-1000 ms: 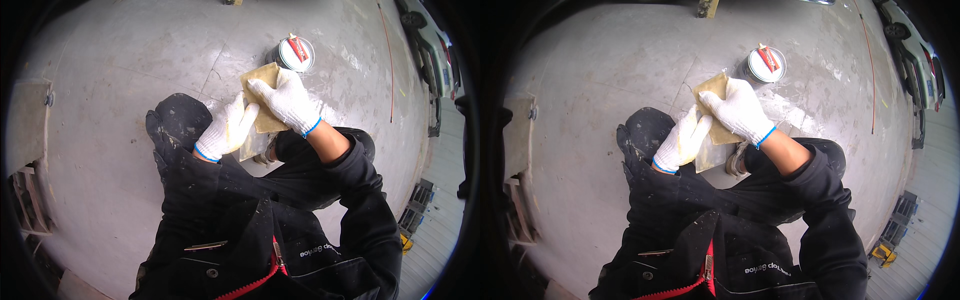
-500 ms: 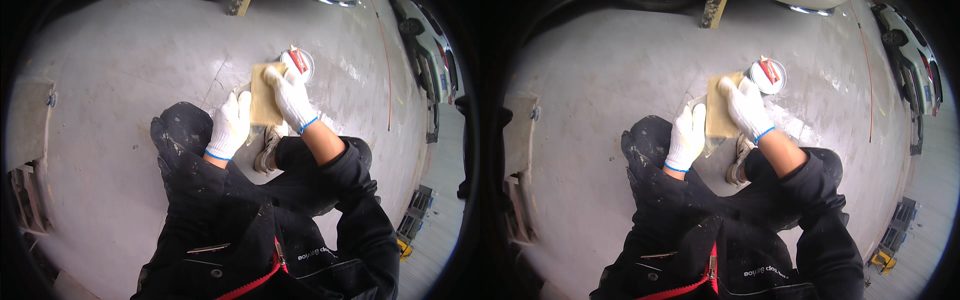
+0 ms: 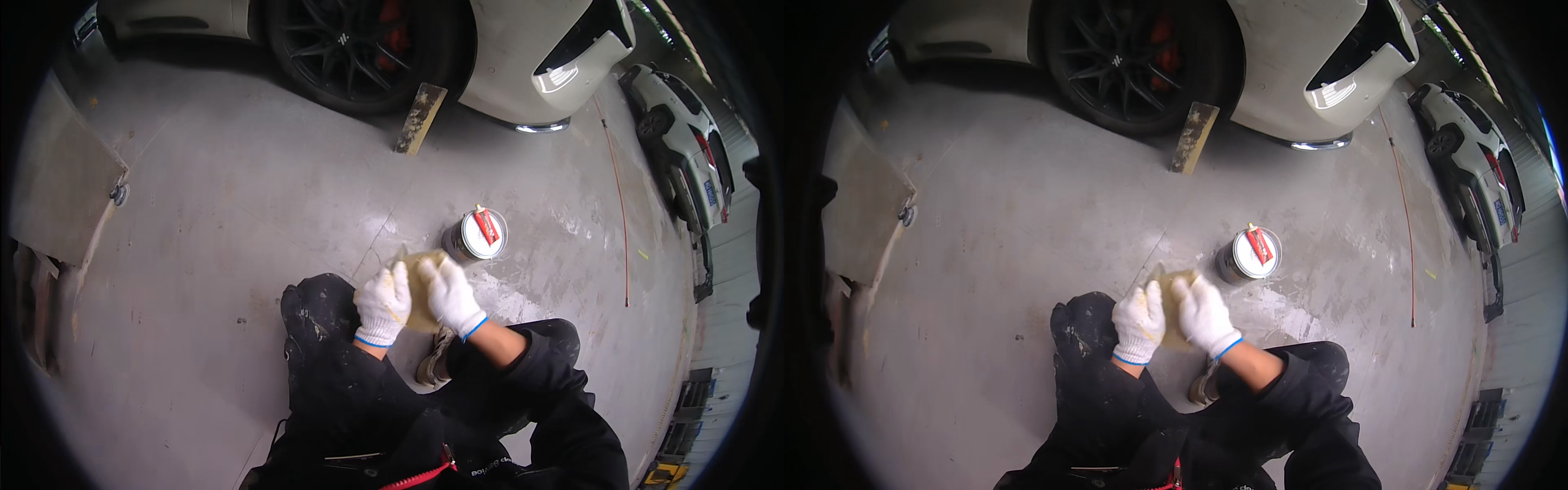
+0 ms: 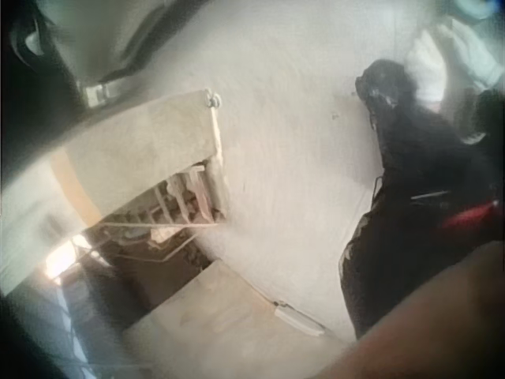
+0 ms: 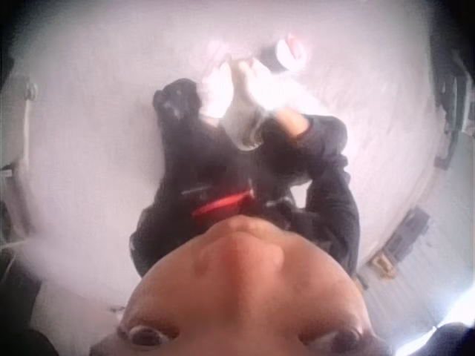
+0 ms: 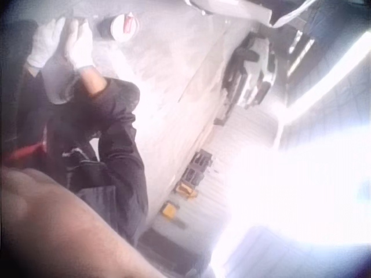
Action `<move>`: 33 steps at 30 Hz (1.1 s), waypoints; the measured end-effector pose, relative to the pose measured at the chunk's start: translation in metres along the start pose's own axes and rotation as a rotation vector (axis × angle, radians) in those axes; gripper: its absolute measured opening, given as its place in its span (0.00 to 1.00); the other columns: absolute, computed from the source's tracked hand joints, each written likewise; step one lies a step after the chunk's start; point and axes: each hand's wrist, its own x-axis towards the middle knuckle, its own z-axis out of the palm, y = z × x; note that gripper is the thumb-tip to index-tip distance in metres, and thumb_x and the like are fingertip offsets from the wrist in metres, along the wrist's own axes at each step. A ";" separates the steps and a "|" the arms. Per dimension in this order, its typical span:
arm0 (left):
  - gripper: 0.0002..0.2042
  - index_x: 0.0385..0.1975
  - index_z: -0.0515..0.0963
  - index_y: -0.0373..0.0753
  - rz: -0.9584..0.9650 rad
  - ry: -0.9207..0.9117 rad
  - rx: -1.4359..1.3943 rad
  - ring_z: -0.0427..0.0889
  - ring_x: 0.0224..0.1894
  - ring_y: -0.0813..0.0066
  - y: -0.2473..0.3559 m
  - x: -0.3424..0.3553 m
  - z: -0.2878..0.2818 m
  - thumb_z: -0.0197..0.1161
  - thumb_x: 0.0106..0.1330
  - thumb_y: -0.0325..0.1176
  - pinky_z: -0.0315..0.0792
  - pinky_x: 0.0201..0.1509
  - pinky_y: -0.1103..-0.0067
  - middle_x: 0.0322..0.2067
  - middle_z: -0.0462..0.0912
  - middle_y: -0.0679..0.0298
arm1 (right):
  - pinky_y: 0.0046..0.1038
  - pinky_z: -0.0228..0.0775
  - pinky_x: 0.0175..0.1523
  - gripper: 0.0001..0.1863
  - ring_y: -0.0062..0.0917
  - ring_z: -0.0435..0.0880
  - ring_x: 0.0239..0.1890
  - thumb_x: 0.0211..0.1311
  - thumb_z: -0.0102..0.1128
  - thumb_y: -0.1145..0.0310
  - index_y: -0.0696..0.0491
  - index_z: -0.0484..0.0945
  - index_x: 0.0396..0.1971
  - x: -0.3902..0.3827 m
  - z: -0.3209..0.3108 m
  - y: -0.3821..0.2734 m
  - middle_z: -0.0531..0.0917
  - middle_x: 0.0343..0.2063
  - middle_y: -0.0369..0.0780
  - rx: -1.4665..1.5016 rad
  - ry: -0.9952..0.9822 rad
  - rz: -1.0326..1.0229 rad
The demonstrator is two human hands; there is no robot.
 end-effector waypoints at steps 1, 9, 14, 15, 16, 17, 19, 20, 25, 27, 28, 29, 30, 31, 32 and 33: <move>0.19 0.27 0.81 0.36 -0.015 0.048 -0.004 0.81 0.22 0.40 -0.005 0.005 -0.003 0.57 0.77 0.43 0.73 0.27 0.53 0.18 0.80 0.46 | 0.50 0.75 0.50 0.17 0.60 0.83 0.45 0.78 0.51 0.58 0.57 0.78 0.43 -0.014 0.006 -0.003 0.84 0.37 0.61 -0.135 -0.191 -0.147; 0.21 0.33 0.82 0.30 -0.246 -0.015 -0.049 0.85 0.29 0.44 -0.038 0.024 -0.112 0.56 0.78 0.45 0.77 0.33 0.60 0.28 0.86 0.45 | 0.36 0.81 0.51 0.20 0.36 0.89 0.43 0.79 0.57 0.53 0.56 0.81 0.52 -0.002 0.026 -0.086 0.88 0.43 0.47 0.294 -0.705 -0.065; 0.13 0.37 0.79 0.32 0.330 0.367 -0.041 0.85 0.26 0.56 -0.004 0.031 -0.131 0.57 0.74 0.37 0.77 0.30 0.69 0.34 0.87 0.51 | 0.36 0.83 0.57 0.22 0.34 0.89 0.48 0.76 0.61 0.56 0.61 0.76 0.55 0.015 0.065 -0.127 0.87 0.46 0.46 1.135 -0.654 0.216; 0.14 0.40 0.79 0.30 0.199 0.341 -0.307 0.85 0.29 0.59 0.000 0.038 -0.131 0.55 0.75 0.38 0.77 0.33 0.70 0.35 0.87 0.52 | 0.35 0.81 0.60 0.21 0.33 0.87 0.50 0.76 0.63 0.59 0.60 0.76 0.56 0.014 0.070 -0.130 0.86 0.47 0.44 1.100 -0.692 0.242; 0.16 0.43 0.79 0.27 0.089 0.366 -0.589 0.86 0.31 0.62 0.004 0.043 -0.130 0.53 0.76 0.38 0.77 0.35 0.72 0.35 0.88 0.53 | 0.35 0.81 0.60 0.23 0.34 0.87 0.51 0.75 0.62 0.57 0.62 0.76 0.57 0.016 0.070 -0.132 0.86 0.49 0.46 1.096 -0.804 0.188; 0.18 0.46 0.79 0.25 -0.041 0.375 -0.863 0.86 0.34 0.65 0.004 0.048 -0.129 0.51 0.78 0.38 0.77 0.38 0.73 0.36 0.88 0.54 | 0.35 0.81 0.60 0.26 0.35 0.87 0.52 0.75 0.62 0.55 0.64 0.76 0.58 0.016 0.071 -0.133 0.86 0.50 0.48 1.097 -0.847 0.050; 0.24 0.56 0.74 0.16 0.018 0.330 -0.797 0.85 0.46 0.65 0.002 0.051 -0.130 0.40 0.80 0.36 0.77 0.52 0.75 0.44 0.88 0.52 | 0.38 0.82 0.60 0.30 0.38 0.88 0.52 0.73 0.63 0.51 0.65 0.76 0.57 0.027 0.071 -0.136 0.86 0.49 0.50 1.171 -0.931 0.120; 0.24 0.56 0.75 0.18 -0.022 0.317 -0.733 0.86 0.47 0.65 -0.003 0.053 -0.130 0.40 0.80 0.36 0.77 0.52 0.74 0.45 0.88 0.51 | 0.42 0.84 0.58 0.32 0.41 0.88 0.51 0.71 0.65 0.51 0.66 0.75 0.58 0.035 0.076 -0.138 0.86 0.48 0.52 1.212 -0.942 0.182; 0.13 0.45 0.79 0.25 0.045 0.382 0.057 0.89 0.41 0.59 -0.037 0.069 -0.142 0.50 0.76 0.28 0.81 0.41 0.68 0.48 0.88 0.45 | 0.40 0.85 0.51 0.31 0.40 0.88 0.43 0.69 0.65 0.49 0.64 0.76 0.54 0.079 0.127 -0.130 0.86 0.42 0.51 1.329 -0.856 0.227; 0.16 0.44 0.79 0.27 -0.292 0.702 0.019 0.85 0.37 0.64 -0.046 0.096 -0.145 0.53 0.80 0.37 0.79 0.43 0.72 0.40 0.86 0.53 | 0.38 0.85 0.48 0.30 0.39 0.88 0.39 0.67 0.67 0.47 0.62 0.77 0.50 0.100 0.141 -0.115 0.86 0.40 0.50 1.273 -0.914 0.255; 0.19 0.43 0.80 0.28 -0.368 0.916 -0.032 0.84 0.35 0.67 -0.047 0.113 -0.148 0.54 0.81 0.42 0.79 0.43 0.74 0.36 0.85 0.57 | 0.37 0.84 0.49 0.30 0.38 0.88 0.41 0.66 0.68 0.48 0.62 0.77 0.51 0.109 0.142 -0.106 0.86 0.42 0.49 1.235 -0.857 0.311; 0.20 0.48 0.78 0.28 -0.453 0.953 -0.383 0.83 0.37 0.68 -0.049 0.131 -0.158 0.54 0.82 0.44 0.79 0.44 0.74 0.38 0.83 0.59 | 0.37 0.84 0.51 0.30 0.38 0.88 0.43 0.66 0.69 0.48 0.61 0.77 0.52 0.118 0.142 -0.098 0.86 0.43 0.49 1.212 -0.806 0.372; 0.21 0.51 0.76 0.28 -0.426 0.980 -0.378 0.83 0.38 0.69 -0.046 0.149 -0.162 0.53 0.82 0.46 0.79 0.44 0.74 0.42 0.83 0.58 | 0.37 0.84 0.52 0.30 0.37 0.87 0.44 0.66 0.69 0.49 0.61 0.77 0.53 0.126 0.138 -0.092 0.86 0.45 0.48 1.257 -0.813 0.346; 0.23 0.55 0.74 0.29 -0.404 0.992 -0.379 0.84 0.40 0.70 -0.043 0.170 -0.164 0.53 0.83 0.48 0.79 0.43 0.75 0.45 0.82 0.58 | 0.37 0.83 0.53 0.30 0.36 0.87 0.46 0.66 0.70 0.49 0.61 0.77 0.53 0.136 0.133 -0.089 0.85 0.46 0.47 1.300 -0.790 0.338; 0.22 0.59 0.73 0.28 -0.369 0.940 -0.561 0.85 0.42 0.72 -0.033 0.181 -0.158 0.54 0.82 0.44 0.78 0.46 0.77 0.48 0.82 0.56 | 0.37 0.83 0.54 0.30 0.36 0.87 0.47 0.65 0.70 0.49 0.61 0.77 0.54 0.144 0.130 -0.090 0.85 0.47 0.46 1.350 -0.763 0.331; 0.21 0.60 0.73 0.28 -0.462 0.832 -0.583 0.86 0.43 0.71 -0.022 0.190 -0.147 0.56 0.81 0.41 0.79 0.48 0.77 0.48 0.83 0.57 | 0.38 0.82 0.55 0.27 0.34 0.86 0.48 0.67 0.69 0.52 0.59 0.77 0.54 0.153 0.126 -0.094 0.85 0.47 0.44 1.397 -0.772 0.350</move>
